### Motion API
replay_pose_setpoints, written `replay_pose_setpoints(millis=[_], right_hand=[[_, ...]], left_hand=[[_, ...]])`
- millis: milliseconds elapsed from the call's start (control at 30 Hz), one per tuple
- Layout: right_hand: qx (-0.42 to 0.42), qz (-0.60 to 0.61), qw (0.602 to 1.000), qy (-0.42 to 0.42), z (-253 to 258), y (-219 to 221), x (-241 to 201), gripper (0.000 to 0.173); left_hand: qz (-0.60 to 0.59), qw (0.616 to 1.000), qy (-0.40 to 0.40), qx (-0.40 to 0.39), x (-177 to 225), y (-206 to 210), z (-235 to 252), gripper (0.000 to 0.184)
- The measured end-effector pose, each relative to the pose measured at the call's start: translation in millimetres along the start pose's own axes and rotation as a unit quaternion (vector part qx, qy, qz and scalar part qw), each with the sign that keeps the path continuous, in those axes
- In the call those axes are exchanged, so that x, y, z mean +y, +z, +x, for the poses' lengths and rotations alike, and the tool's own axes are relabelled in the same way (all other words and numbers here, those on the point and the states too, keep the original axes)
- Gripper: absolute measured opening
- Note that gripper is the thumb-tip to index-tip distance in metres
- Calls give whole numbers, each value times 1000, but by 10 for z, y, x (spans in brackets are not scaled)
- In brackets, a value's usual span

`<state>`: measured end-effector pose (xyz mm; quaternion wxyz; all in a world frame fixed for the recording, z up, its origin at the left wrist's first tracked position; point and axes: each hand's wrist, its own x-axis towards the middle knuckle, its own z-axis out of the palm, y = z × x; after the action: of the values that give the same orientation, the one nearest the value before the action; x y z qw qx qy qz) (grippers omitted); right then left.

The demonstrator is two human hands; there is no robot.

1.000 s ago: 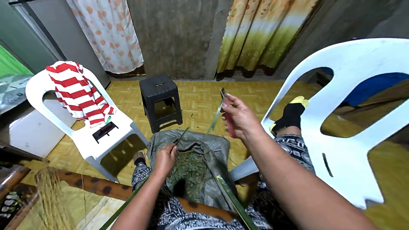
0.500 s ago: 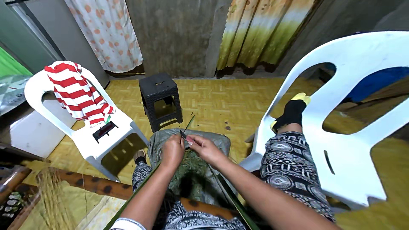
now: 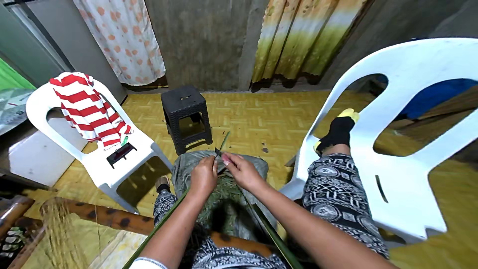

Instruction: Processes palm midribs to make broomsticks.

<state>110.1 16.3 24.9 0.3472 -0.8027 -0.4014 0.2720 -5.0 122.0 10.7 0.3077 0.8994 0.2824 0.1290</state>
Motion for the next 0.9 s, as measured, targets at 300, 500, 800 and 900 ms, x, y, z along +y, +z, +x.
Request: replay_pose_setpoints(millis=[300,500,800,900], right_hand=[[57,-36,998,-5,51,-150,80,44],[82,-57,995,-15,120,-201,91,43],[186,-20,982,5,346,-730,159,44],[179,1,984,-3,247,-686,94,44]], left_hand=[[-14,999,38,31,-318,24,-299,33],[-7,997,54,61,-372,38,-376,30],[-21,997,42,67,-452,22,-413,31],[-13,997,30,74,-426,24,-394,32]])
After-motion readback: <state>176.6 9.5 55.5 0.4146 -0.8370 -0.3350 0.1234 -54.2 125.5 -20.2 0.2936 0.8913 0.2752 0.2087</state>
